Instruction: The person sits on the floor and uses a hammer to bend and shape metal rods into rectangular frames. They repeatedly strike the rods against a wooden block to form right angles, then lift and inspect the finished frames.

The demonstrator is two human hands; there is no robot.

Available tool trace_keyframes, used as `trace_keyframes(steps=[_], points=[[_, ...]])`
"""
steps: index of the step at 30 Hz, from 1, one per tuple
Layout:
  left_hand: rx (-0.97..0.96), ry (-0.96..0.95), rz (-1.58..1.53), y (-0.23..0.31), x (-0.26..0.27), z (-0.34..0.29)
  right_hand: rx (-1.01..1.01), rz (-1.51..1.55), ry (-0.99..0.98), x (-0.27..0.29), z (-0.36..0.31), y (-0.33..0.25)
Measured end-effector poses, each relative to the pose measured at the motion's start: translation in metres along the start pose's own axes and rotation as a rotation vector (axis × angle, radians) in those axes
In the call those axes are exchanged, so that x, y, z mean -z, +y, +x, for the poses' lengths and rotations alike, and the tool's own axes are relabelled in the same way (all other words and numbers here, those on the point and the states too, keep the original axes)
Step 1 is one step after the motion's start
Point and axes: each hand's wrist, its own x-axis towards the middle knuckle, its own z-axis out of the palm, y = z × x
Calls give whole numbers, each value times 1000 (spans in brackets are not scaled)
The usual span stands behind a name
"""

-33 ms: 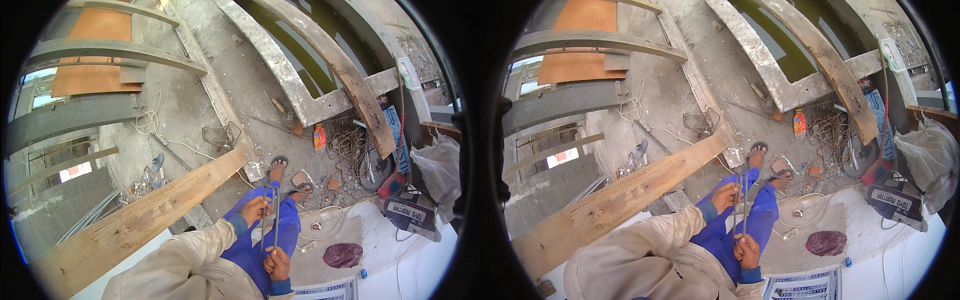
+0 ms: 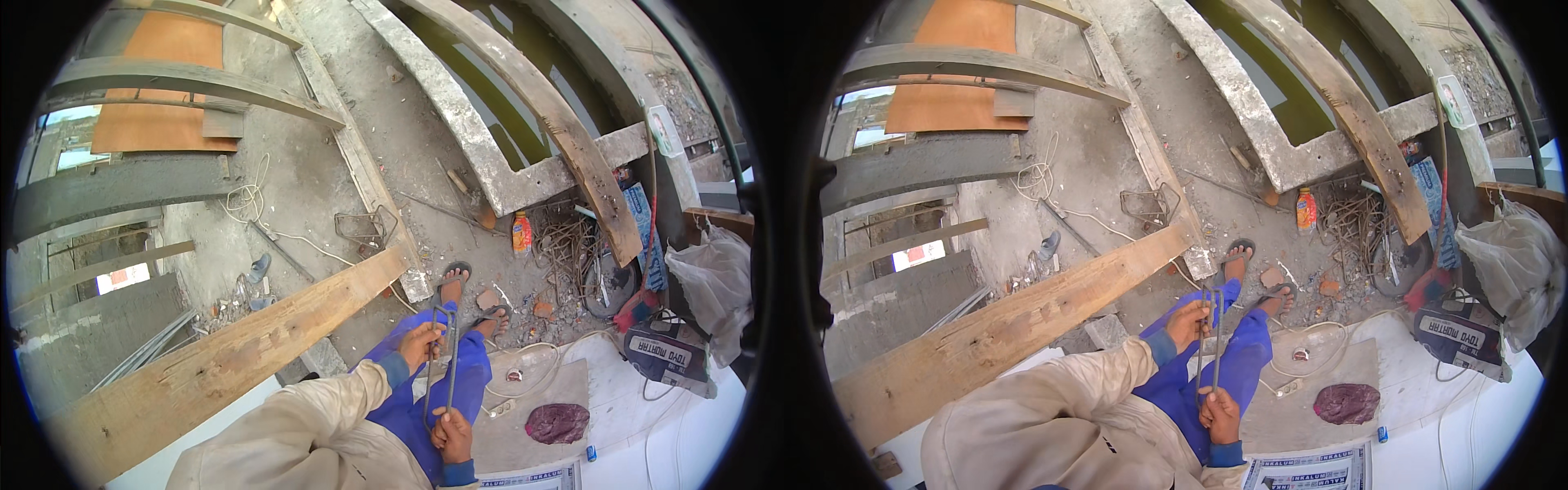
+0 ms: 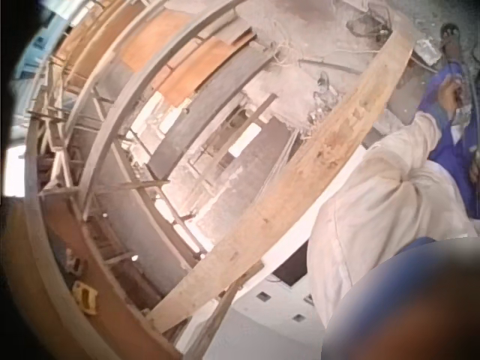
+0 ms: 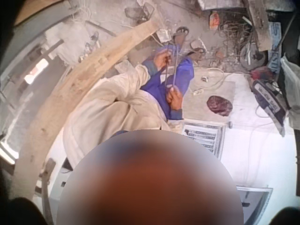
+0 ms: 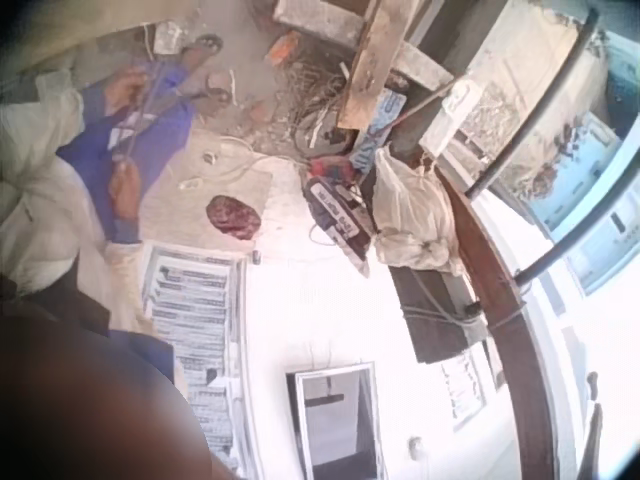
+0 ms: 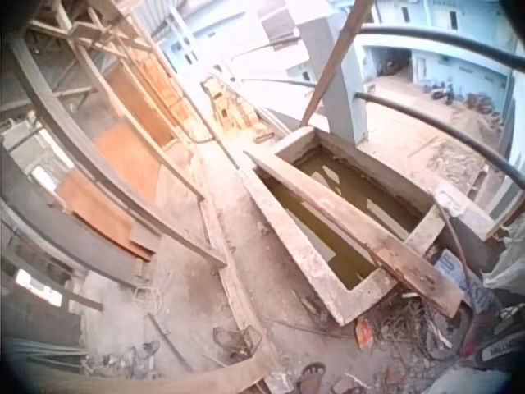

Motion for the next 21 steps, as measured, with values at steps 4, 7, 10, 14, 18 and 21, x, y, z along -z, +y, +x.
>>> trace_keyframes(steps=[4, 7, 10, 14, 18, 21], points=[[-108, -127, 1, 47, -44, -48, 240, -506, -59, -38, -35, -12], [-252, -252, 263, 81, -67, -100, 408, -425, -94, -55, -40, -31], [-488, -340, 479, 117, -75, -148, 564, -441, -24, -67, -42, -54], [-588, -397, 400, 125, -75, -212, 689, -922, -169, -72, -79, -102], [-520, -390, -10, 108, -65, -261, 854, -1123, -328, -113, -136, -115], [-487, -239, -142, 89, -52, -281, 643, -1526, -225, -144, -172, -132]])
